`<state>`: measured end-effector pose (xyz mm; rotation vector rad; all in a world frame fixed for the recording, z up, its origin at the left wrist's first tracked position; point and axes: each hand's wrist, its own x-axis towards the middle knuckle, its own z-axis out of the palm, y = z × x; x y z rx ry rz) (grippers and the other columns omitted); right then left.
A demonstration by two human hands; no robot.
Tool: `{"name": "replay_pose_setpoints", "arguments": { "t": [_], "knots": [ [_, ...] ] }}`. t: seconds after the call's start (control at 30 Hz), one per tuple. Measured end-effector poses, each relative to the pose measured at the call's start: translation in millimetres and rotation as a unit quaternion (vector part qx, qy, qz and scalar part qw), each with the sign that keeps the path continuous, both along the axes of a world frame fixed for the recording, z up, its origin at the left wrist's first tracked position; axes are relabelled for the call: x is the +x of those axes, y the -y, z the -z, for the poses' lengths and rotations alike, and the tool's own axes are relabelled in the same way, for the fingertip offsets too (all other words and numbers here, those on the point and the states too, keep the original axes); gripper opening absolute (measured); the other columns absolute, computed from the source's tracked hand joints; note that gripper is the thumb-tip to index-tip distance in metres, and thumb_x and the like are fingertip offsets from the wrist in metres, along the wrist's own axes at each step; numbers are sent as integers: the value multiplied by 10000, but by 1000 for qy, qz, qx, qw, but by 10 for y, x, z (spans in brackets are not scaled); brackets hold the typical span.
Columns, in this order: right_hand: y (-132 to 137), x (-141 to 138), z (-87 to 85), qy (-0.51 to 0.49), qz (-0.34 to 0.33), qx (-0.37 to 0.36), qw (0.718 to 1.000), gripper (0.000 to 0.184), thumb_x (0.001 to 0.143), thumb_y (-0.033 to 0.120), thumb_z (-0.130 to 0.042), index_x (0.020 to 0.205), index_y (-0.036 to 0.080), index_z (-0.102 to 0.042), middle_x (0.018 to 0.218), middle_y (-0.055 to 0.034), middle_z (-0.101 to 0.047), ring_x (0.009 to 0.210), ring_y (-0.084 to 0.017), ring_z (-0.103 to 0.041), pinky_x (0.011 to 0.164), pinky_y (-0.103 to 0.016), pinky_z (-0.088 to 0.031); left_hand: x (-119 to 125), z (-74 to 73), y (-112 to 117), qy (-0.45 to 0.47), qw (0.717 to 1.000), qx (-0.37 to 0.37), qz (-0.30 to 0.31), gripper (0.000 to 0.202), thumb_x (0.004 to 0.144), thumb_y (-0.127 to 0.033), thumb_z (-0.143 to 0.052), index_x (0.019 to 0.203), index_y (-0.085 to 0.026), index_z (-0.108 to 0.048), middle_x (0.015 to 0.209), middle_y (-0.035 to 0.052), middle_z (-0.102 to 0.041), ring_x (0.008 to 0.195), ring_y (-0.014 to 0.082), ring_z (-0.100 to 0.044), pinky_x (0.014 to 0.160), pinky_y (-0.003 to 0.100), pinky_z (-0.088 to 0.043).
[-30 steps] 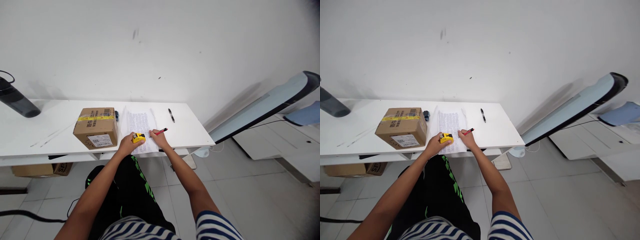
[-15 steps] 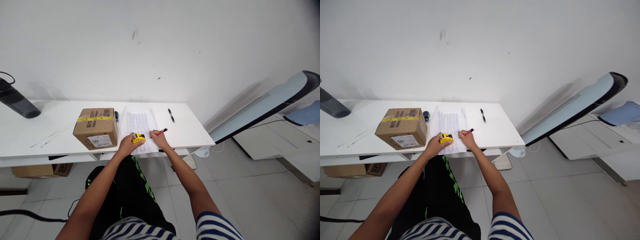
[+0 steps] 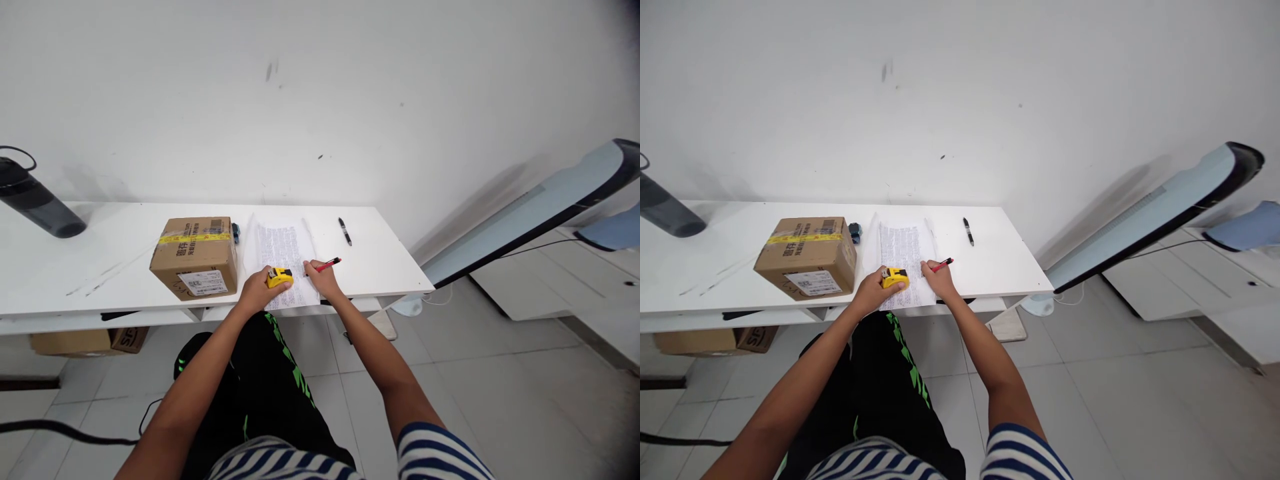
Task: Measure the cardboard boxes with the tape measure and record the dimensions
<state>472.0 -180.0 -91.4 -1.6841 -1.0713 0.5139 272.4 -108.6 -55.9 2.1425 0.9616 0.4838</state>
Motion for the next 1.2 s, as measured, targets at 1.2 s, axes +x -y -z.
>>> {"name": "replay_pose_setpoints", "arguments": {
  "t": [1.2],
  "knots": [
    [-69, -15, 1, -2, 44, -18, 999, 378, 798, 478, -478, 538, 209, -529, 550, 20, -527, 624, -154, -513, 650, -270, -387, -8, 130, -68, 19, 999, 7, -39, 539, 710, -726, -598, 912, -228, -568, 832, 8, -663, 732, 180, -596, 618, 266, -401]
  ]
}}
